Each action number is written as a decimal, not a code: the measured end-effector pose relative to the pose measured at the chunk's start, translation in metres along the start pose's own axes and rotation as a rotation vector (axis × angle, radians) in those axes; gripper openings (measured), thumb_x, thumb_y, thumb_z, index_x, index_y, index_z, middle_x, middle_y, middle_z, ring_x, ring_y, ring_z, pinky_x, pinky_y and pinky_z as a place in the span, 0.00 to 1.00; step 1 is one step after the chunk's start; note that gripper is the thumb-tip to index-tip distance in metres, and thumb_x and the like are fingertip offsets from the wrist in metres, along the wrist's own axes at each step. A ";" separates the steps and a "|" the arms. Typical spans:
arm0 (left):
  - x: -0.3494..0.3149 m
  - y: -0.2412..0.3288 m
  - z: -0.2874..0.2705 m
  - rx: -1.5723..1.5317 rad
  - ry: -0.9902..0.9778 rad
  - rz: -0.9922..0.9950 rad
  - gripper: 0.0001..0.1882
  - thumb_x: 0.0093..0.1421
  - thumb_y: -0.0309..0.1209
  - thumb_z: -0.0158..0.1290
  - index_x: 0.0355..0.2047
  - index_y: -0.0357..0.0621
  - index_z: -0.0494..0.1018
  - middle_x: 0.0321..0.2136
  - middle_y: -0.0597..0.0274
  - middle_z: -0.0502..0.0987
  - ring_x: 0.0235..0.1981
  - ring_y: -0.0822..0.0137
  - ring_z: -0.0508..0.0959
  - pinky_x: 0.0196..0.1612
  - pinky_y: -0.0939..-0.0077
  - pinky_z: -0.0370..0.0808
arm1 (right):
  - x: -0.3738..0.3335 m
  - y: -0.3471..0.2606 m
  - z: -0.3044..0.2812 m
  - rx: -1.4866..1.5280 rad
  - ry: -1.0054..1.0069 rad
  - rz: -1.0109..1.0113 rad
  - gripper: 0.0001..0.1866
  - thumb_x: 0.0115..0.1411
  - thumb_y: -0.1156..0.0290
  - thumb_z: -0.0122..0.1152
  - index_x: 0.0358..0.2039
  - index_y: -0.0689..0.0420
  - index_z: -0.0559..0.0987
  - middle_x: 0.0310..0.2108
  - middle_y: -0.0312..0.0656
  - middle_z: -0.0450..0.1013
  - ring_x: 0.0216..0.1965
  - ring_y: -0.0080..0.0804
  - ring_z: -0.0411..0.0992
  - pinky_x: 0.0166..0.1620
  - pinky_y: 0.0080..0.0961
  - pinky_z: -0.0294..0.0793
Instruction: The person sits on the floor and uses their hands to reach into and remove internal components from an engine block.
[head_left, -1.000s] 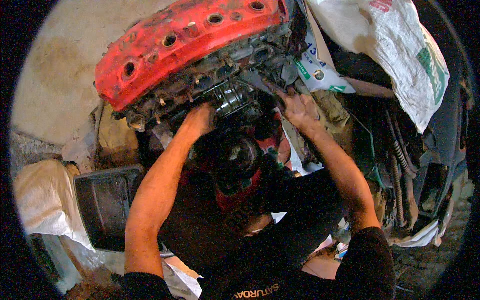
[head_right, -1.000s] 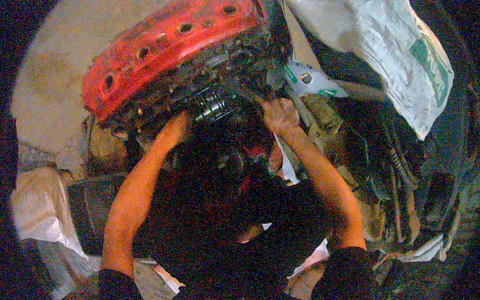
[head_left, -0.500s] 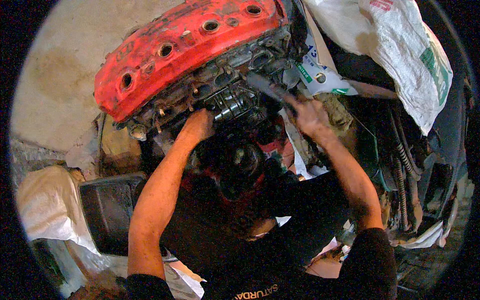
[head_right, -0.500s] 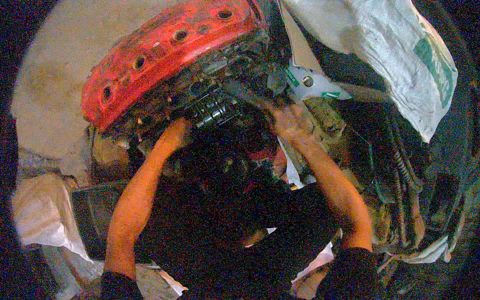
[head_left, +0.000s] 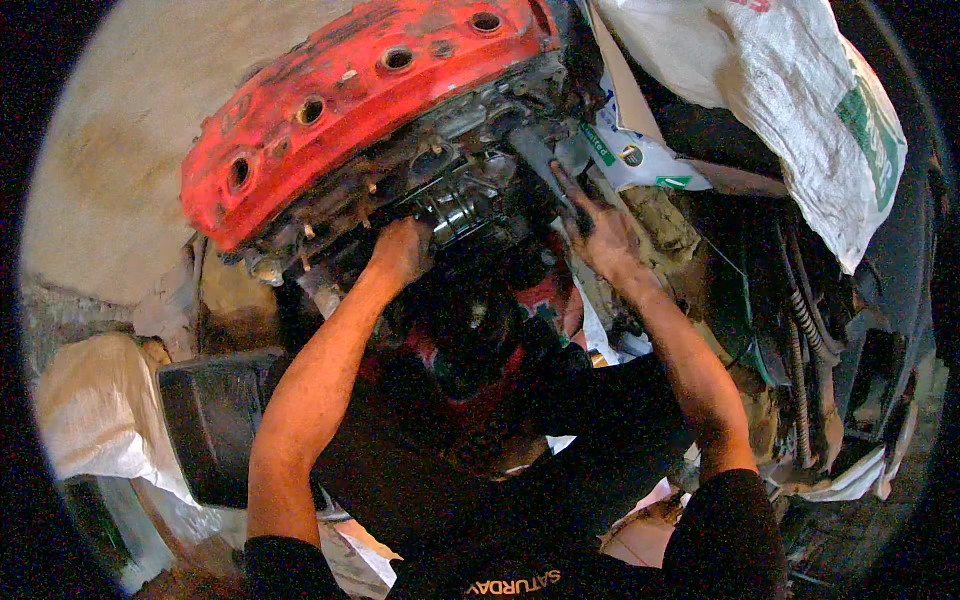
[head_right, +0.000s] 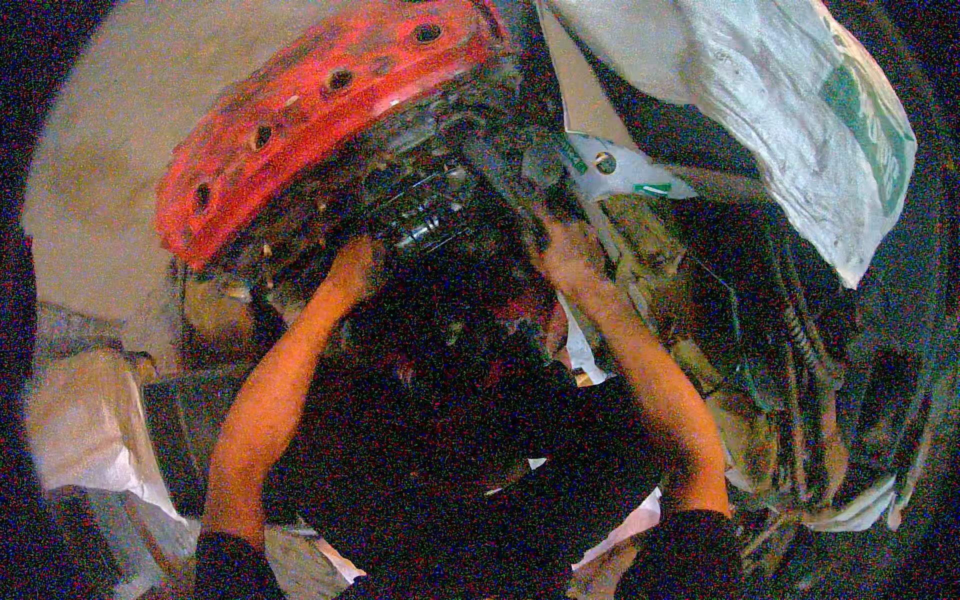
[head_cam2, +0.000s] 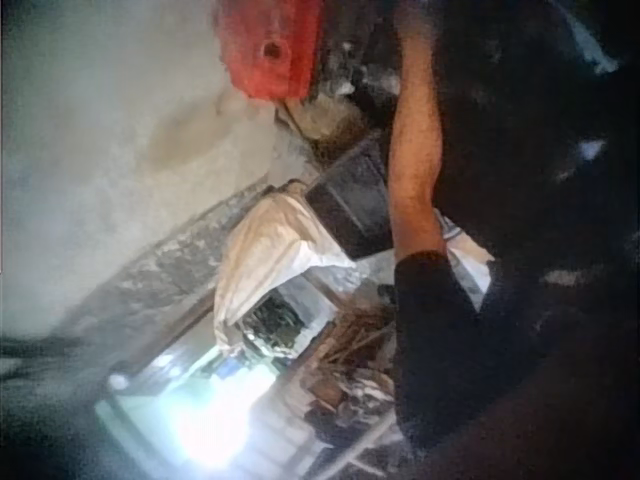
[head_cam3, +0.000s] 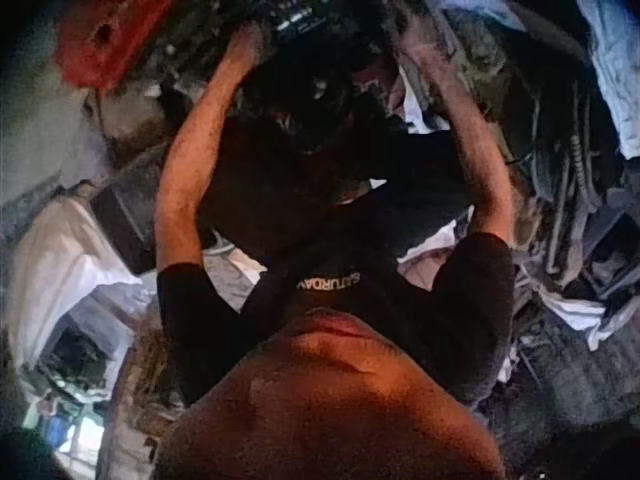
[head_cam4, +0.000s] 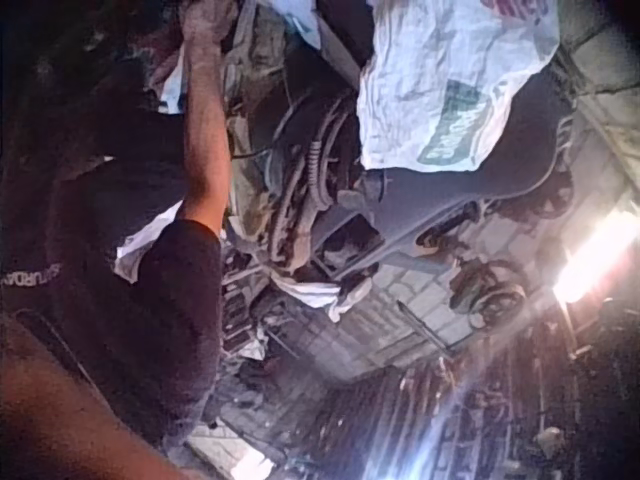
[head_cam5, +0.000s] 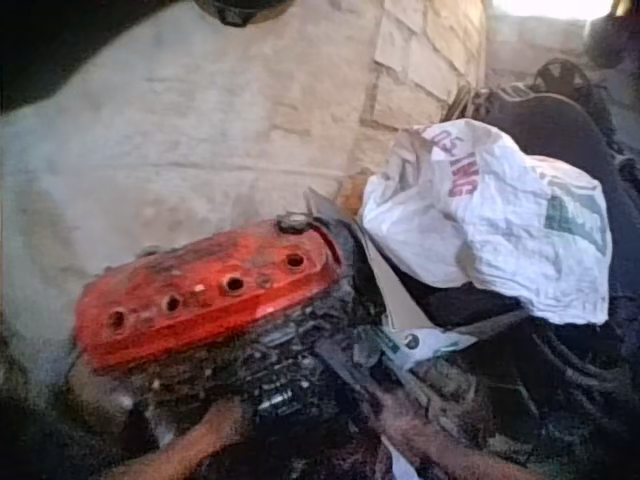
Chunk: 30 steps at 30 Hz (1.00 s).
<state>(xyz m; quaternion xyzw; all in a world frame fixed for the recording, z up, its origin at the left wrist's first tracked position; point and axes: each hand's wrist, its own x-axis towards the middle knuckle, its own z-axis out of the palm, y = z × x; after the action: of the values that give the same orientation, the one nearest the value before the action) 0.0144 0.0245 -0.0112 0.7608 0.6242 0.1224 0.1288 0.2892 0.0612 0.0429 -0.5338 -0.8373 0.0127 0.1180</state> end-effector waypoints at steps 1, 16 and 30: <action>-0.002 -0.003 0.002 0.015 -0.004 0.022 0.09 0.37 0.26 0.47 0.22 0.36 0.68 0.23 0.45 0.69 0.27 0.50 0.71 0.30 0.62 0.69 | 0.002 0.003 0.001 0.024 0.013 -0.015 0.21 0.49 0.59 0.45 0.45 0.47 0.63 0.30 0.51 0.68 0.31 0.48 0.66 0.38 0.42 0.62; -0.017 -0.022 0.017 0.067 0.000 -0.148 0.07 0.38 0.26 0.47 0.20 0.37 0.69 0.24 0.48 0.70 0.28 0.52 0.72 0.30 0.63 0.69 | -0.013 -0.052 0.039 -0.283 -0.485 -0.213 0.26 0.47 0.66 0.47 0.49 0.37 0.57 0.24 0.45 0.70 0.27 0.39 0.70 0.30 0.36 0.68; -0.038 -0.006 -0.008 0.152 -0.029 -0.050 0.07 0.40 0.24 0.44 0.20 0.38 0.70 0.22 0.49 0.72 0.26 0.54 0.72 0.30 0.64 0.69 | -0.014 -0.057 0.068 -0.068 -0.348 0.055 0.26 0.49 0.65 0.43 0.51 0.46 0.53 0.24 0.49 0.69 0.26 0.47 0.68 0.31 0.38 0.66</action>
<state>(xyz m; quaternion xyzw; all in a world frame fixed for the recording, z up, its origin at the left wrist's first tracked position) -0.0012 -0.0110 -0.0064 0.7543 0.6485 0.0606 0.0826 0.2299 0.0314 -0.0179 -0.5499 -0.8301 0.0796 -0.0472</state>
